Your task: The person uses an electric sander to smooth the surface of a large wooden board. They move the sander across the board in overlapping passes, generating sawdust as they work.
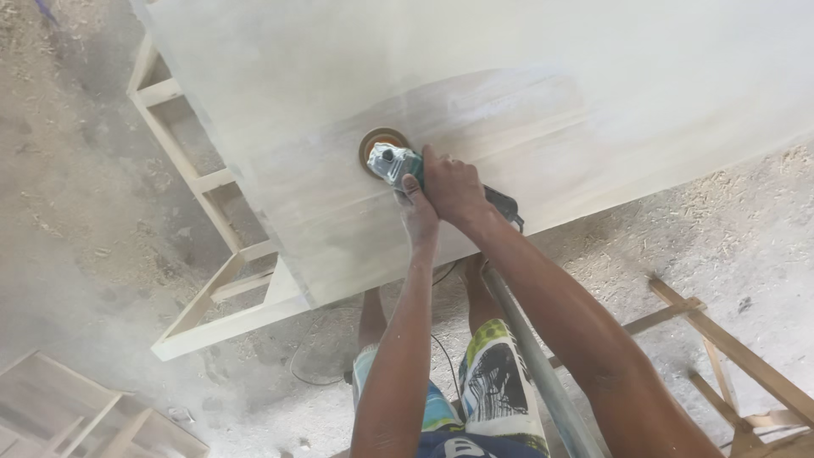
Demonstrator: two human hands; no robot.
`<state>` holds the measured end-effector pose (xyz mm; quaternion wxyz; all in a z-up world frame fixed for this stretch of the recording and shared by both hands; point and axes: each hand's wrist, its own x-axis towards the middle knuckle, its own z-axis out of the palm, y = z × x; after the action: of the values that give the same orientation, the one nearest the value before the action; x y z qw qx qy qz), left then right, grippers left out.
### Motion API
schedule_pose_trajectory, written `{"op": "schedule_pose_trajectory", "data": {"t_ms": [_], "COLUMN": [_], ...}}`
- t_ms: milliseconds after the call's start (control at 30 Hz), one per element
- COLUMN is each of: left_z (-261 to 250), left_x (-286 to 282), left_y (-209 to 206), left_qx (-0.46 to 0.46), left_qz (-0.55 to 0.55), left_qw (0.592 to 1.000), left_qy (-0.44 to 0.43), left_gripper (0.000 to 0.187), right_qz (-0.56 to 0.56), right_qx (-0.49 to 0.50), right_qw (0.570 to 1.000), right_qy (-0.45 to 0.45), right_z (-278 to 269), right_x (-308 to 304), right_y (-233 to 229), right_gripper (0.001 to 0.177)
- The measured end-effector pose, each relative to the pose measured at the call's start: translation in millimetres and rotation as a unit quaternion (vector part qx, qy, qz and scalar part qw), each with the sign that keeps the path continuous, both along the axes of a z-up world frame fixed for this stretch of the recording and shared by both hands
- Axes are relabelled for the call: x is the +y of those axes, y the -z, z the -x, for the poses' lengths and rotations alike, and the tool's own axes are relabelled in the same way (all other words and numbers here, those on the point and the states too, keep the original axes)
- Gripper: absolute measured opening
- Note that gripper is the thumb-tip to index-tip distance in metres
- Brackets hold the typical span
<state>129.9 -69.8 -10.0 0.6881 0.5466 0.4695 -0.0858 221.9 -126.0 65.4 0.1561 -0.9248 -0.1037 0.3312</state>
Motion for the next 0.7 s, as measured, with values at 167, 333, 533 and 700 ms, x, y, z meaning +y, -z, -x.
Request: {"op": "schedule_pose_trajectory", "data": {"t_ms": [167, 333, 533, 700], "left_z": [-15, -31, -60, -71], "left_x": [-49, -87, -133, -171], "left_y": [0, 4, 9, 6], "left_qx": [-0.039, -0.017, -0.015, 0.003], "left_qz": [-0.019, -0.011, -0.012, 0.054], "left_qw": [0.999, 0.998, 0.993, 0.984], "left_qy": [0.022, 0.06, 0.115, 0.168], "left_gripper": [0.08, 0.08, 0.085, 0.089], "right_qz": [0.016, 0.024, 0.037, 0.048], "right_qx": [-0.013, -0.025, -0.016, 0.012], "right_qw": [1.0, 0.999, 0.996, 0.992], "right_qy": [0.016, 0.035, 0.076, 0.115], "right_z": [-10, -20, -40, -45], "right_x": [-50, -91, -140, -183], "right_y": [1, 7, 10, 16], "right_gripper": [0.039, 0.038, 0.035, 0.028]}}
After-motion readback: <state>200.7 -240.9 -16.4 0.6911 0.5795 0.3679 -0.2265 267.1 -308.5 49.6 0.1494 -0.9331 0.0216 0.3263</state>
